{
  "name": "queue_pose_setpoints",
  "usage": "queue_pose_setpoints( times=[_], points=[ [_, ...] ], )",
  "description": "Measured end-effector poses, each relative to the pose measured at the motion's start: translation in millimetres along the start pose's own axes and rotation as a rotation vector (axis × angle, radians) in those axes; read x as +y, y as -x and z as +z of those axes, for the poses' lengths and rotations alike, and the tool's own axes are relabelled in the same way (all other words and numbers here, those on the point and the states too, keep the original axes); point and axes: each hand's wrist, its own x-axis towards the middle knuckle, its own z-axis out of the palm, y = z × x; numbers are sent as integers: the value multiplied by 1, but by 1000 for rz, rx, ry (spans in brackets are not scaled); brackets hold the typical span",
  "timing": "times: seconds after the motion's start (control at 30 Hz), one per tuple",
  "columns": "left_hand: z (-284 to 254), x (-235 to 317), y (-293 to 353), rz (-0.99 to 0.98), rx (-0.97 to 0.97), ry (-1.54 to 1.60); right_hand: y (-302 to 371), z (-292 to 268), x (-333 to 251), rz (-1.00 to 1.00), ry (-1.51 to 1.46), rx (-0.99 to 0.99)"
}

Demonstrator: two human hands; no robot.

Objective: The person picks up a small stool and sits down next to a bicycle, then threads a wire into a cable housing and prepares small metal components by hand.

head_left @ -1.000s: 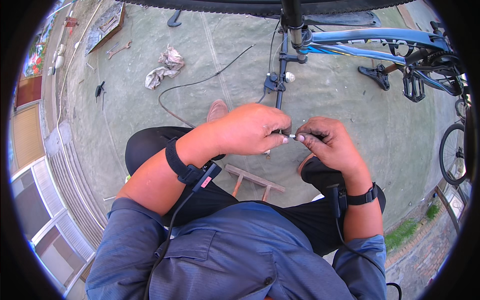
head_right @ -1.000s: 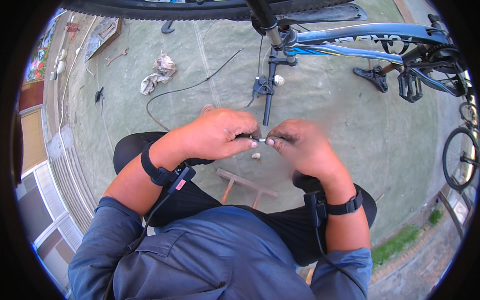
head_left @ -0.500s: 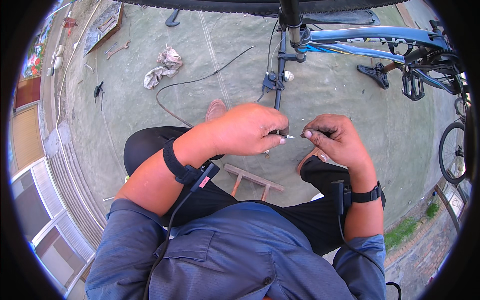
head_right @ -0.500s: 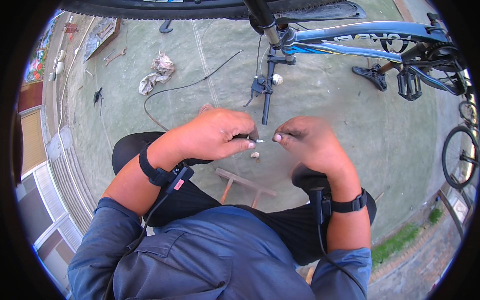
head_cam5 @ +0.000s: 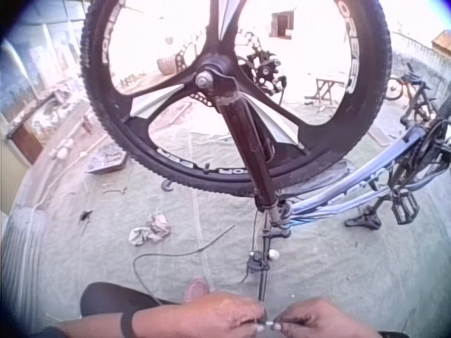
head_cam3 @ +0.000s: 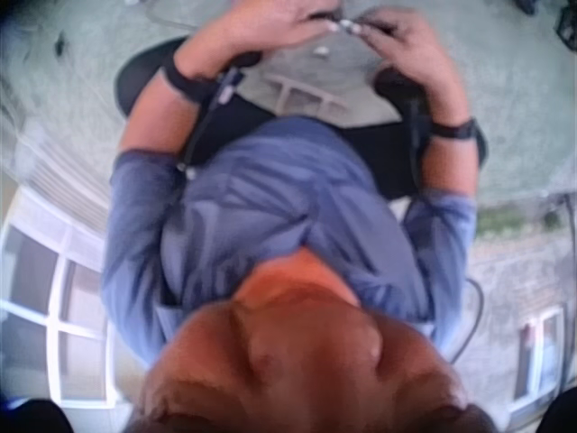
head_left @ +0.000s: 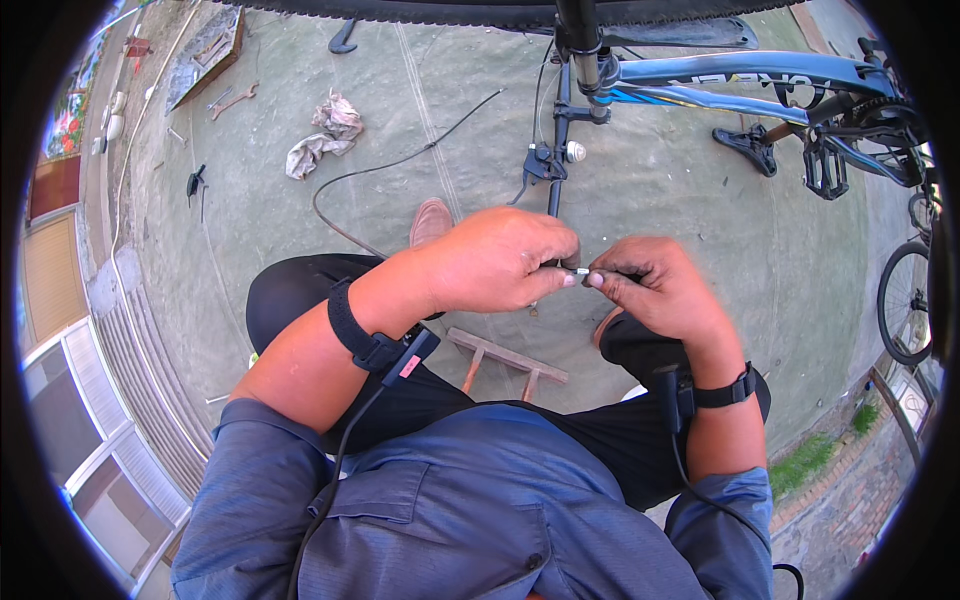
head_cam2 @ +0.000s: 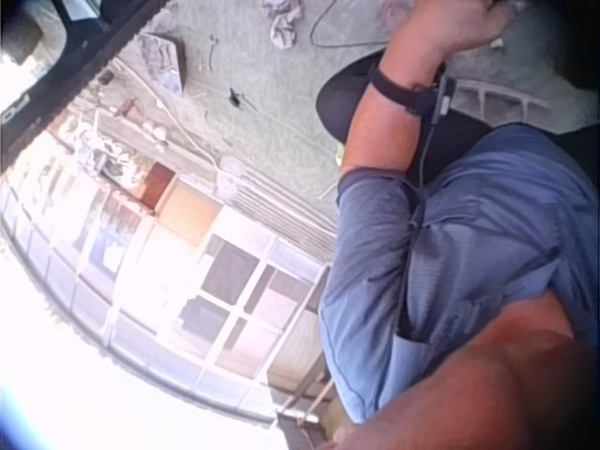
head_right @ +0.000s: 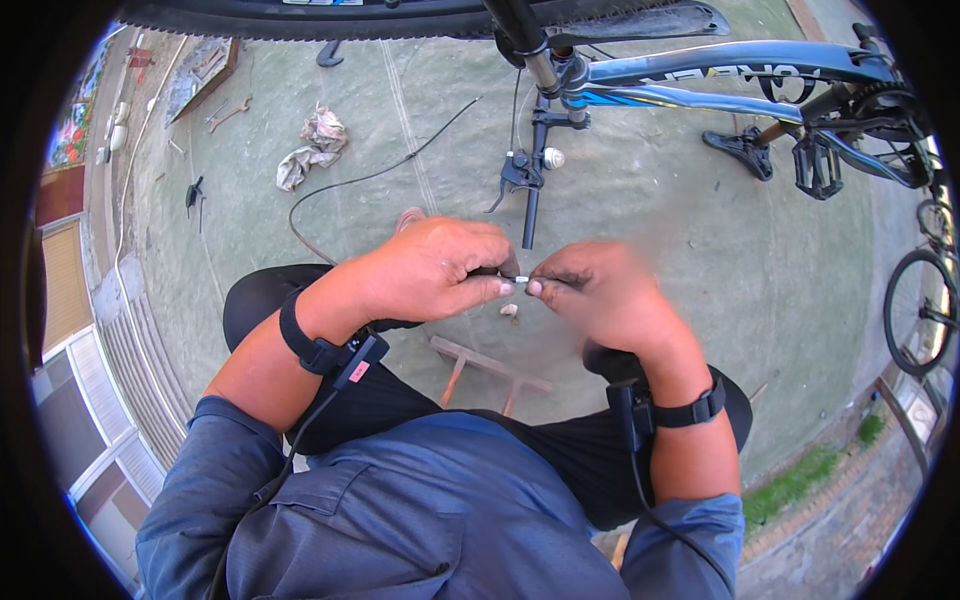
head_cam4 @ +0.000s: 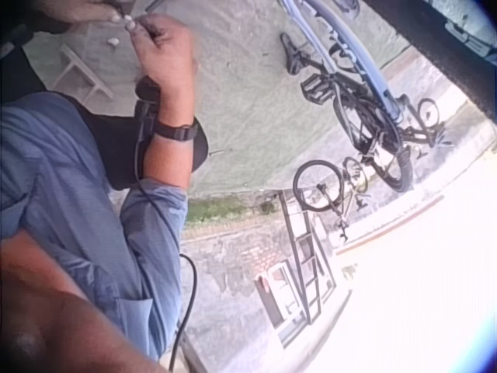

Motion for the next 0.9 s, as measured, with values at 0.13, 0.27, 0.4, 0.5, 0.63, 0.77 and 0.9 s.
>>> queue_pose_setpoints(
  times=[0.13, 0.27, 0.4, 0.5, 0.63, 0.77, 0.9],
  points=[
    [1, -2, 1, -1, -8, 36, 0, 4, 0, 49, -77, 3],
    [-5, -2, 0, 23, 61, 31, 3, -4, 1, 48, -141, 73],
    [-9, -6, 0, 31, 62, 54, 4, -15, 4, 59, -92, 90],
    [-10, -8, 0, 35, 54, 55, 4, -12, 1, 38, -49, 52],
    [-11, -8, 0, 24, 10, 23, 2, -12, -1, 28, 41, 33],
    [-11, -1, 1, -32, -32, -19, 2, -14, -4, 25, 8, 75],
    [-11, -2, 1, -27, -33, -27, 1, -11, -4, -10, 68, 72]
  ],
)
